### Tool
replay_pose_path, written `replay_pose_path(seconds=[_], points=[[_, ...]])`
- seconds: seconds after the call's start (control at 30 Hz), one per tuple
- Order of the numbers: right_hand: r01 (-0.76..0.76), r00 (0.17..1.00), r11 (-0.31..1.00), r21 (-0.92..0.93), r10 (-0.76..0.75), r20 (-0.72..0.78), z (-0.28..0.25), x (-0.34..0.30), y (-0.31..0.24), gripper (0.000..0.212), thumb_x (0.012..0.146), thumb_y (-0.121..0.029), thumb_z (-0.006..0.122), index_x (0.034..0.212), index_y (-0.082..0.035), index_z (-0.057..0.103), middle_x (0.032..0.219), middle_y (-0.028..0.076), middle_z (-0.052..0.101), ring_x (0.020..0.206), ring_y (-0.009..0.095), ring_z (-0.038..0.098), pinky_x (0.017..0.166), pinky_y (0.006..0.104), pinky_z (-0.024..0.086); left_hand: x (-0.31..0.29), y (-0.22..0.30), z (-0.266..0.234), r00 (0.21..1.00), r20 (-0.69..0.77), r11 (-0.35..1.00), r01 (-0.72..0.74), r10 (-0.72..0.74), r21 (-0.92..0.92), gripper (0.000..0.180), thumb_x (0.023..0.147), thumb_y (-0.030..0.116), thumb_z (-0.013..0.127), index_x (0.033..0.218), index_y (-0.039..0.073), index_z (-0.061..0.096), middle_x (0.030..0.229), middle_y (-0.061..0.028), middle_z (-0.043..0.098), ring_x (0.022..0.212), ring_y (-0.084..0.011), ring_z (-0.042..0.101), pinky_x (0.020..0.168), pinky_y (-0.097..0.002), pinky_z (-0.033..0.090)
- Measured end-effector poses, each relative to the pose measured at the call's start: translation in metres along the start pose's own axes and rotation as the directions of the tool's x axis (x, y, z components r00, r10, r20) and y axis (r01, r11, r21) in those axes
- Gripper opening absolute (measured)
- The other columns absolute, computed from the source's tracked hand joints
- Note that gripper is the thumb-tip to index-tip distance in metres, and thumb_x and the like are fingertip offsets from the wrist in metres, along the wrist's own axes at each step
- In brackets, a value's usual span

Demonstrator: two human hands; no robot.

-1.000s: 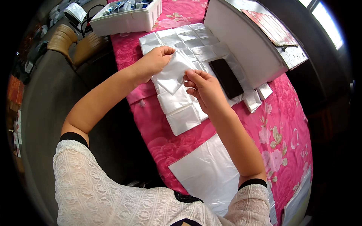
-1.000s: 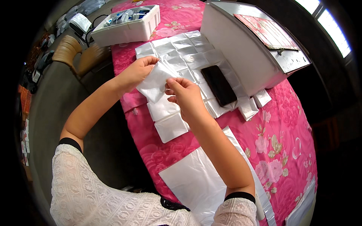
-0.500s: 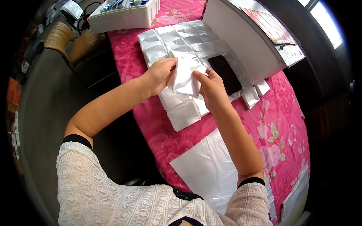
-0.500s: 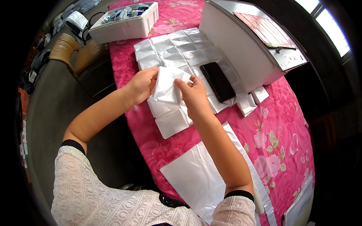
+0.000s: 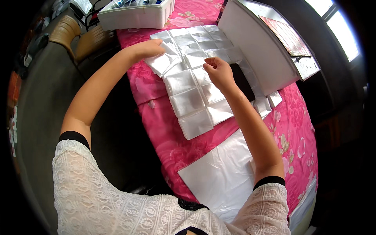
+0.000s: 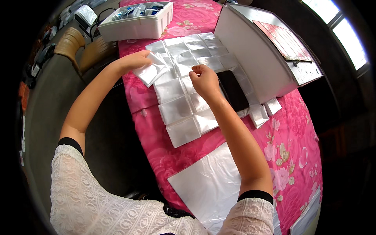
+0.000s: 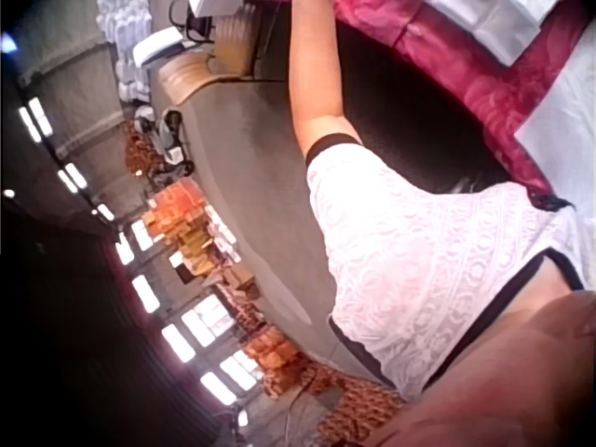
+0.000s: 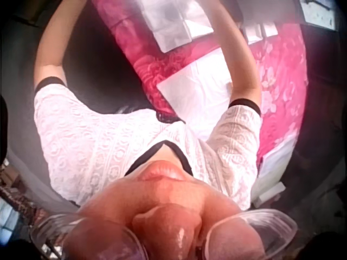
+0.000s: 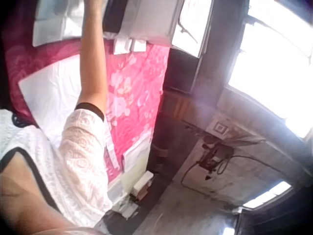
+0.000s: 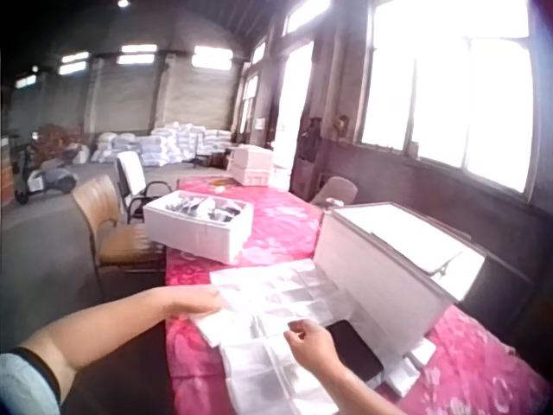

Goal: The person wraps small rectangular items in silver foil, folds the edges, and stacks them on a pink floral tablecloth. They also unroll and smooth a large sheet of clear plastic film on the table.

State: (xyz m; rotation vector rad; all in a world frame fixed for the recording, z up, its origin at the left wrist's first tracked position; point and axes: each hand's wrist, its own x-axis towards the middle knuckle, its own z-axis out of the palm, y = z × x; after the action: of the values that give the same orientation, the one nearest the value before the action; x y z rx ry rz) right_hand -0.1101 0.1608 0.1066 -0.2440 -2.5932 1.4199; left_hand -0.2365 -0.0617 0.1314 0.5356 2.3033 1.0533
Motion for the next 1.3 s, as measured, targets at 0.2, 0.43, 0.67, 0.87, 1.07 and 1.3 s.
replay_pose_path(seconds=[0.2, 0.43, 0.67, 0.87, 1.07, 1.3], points=[[0.157, 0.987, 0.916, -0.370, -0.134, 0.088, 0.007, 0.043, 0.016, 0.026, 0.077, -0.013, 0.057, 0.100, -0.001, 0.060, 0.096, 0.015, 0.062, 0.089, 0.026, 0.059, 0.078, 0.0325, 0.045, 0.038, -0.004, 0.024, 0.997, 0.052, 0.931, -0.079, 0.064, 0.357, 0.047, 0.070, 0.010, 0.045, 0.117, 0.000, 0.046, 0.104, -0.0175, 0.056, 0.096, -0.0231, 0.054, 0.080, -0.0296, 0.042], [0.242, 0.954, 0.920, -0.309, -0.168, 0.248, 0.020, 0.062, 0.019, 0.026, 0.074, -0.006, 0.057, 0.099, -0.003, 0.061, 0.095, 0.015, 0.062, 0.090, 0.029, 0.057, 0.079, 0.0328, 0.045, 0.042, -0.021, 0.037, 0.958, 0.022, 0.896, -0.277, 0.287, 0.347, 0.050, 0.074, 0.021, 0.059, 0.117, 0.000, 0.047, 0.111, -0.0170, 0.054, 0.106, -0.0267, 0.050, 0.089, -0.0308, 0.038], [0.602, 0.774, 0.610, -0.516, -0.605, 0.188, 0.036, 0.093, 0.034, 0.025, 0.073, -0.012, 0.058, 0.097, -0.005, 0.062, 0.090, 0.014, 0.063, 0.087, 0.031, 0.057, 0.085, 0.0350, 0.041, 0.041, -0.065, 0.057, 0.519, -0.819, 0.853, -0.517, 0.245, -0.073, 0.039, 0.083, 0.024, 0.053, 0.110, -0.003, 0.048, 0.117, -0.0202, 0.048, 0.110, -0.0288, 0.046, 0.092, -0.0343, 0.036], [0.472, 0.865, 0.682, -0.559, -0.237, 0.442, 0.043, 0.107, 0.023, 0.027, 0.076, -0.024, 0.055, 0.098, -0.011, 0.063, 0.090, 0.012, 0.063, 0.086, 0.029, 0.057, 0.092, 0.0393, 0.033, 0.005, -0.077, 0.103, 0.758, -0.647, 0.729, -0.397, -0.083, -0.558, 0.058, 0.090, 0.035, 0.040, 0.129, -0.005, 0.028, 0.132, -0.0210, 0.033, 0.123, -0.0263, 0.032, 0.101, -0.0320, 0.024], [0.549, 0.835, 0.699, -0.458, -0.483, 0.263, 0.064, 0.102, 0.025, 0.028, 0.078, -0.027, 0.054, 0.096, -0.009, 0.064, 0.084, 0.012, 0.064, 0.086, 0.028, 0.058, 0.090, 0.0395, 0.034, 0.002, -0.055, 0.115, 0.830, -0.554, 0.641, -0.388, -0.070, -0.662, 0.064, 0.090, 0.033, 0.040, 0.134, -0.005, 0.015, 0.136, -0.0209, 0.026, 0.126, -0.0256, 0.026, 0.102, -0.0315, 0.021], [0.539, 0.824, 0.706, -0.460, -0.329, 0.462, 0.071, 0.100, 0.008, 0.026, 0.077, -0.028, 0.054, 0.093, -0.011, 0.066, 0.082, 0.010, 0.065, 0.084, 0.026, 0.059, 0.098, 0.0418, 0.026, 0.013, -0.062, 0.115, 0.902, -0.432, 0.279, -0.413, -0.009, -0.867, 0.057, 0.089, 0.035, 0.039, 0.130, -0.003, 0.027, 0.133, -0.0156, 0.034, 0.120, -0.0228, 0.034, 0.100, -0.0314, 0.025]])
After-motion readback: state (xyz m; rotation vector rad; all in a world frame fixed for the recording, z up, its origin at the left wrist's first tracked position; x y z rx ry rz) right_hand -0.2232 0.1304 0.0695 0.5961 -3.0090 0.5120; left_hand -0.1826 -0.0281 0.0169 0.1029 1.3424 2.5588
